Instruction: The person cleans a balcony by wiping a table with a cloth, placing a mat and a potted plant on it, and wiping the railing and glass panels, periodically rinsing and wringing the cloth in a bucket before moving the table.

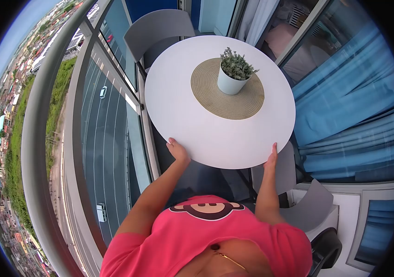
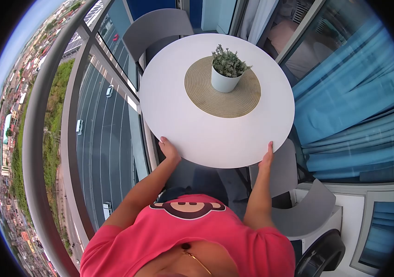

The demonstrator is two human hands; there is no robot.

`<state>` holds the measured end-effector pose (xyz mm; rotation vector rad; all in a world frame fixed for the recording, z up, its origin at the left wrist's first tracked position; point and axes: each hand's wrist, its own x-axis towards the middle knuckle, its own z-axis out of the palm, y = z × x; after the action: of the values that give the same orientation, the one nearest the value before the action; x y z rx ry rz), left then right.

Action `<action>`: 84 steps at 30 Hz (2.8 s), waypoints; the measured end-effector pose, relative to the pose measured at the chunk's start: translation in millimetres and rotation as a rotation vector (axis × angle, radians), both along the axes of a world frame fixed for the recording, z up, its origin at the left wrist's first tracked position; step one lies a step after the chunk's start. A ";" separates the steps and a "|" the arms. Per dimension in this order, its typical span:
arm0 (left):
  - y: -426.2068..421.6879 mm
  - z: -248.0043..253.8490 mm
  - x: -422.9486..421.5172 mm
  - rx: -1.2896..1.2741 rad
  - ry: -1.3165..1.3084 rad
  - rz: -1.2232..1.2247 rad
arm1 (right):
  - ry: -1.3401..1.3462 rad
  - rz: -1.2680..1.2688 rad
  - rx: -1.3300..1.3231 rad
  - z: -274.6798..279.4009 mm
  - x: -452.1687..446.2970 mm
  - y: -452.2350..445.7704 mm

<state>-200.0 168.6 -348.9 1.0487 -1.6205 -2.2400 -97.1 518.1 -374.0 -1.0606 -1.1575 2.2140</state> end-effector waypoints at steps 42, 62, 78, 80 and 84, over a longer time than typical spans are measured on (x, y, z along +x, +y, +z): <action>-113.7 207.6 370.7 -1.063 0.146 0.429 | 1.386 1.613 0.613 272.5 82.2 -445.4; -162.1 266.8 288.4 -1.439 -0.045 0.347 | 1.577 1.069 1.388 257.4 -178.8 -556.7; -201.1 262.3 154.9 -1.865 -0.559 0.122 | 1.420 0.806 1.573 247.6 -465.0 -559.4; -200.7 258.9 154.6 -1.880 -0.573 0.124 | 1.285 0.753 1.675 250.7 -501.4 -559.0; -198.6 253.9 152.9 -1.913 -0.606 0.136 | 0.991 0.686 1.871 244.4 -557.3 -565.0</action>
<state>-47.1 -30.0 -95.0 0.9266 -2.4706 0.3546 -654.4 -46.9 -129.6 1.1119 -2.1110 0.6536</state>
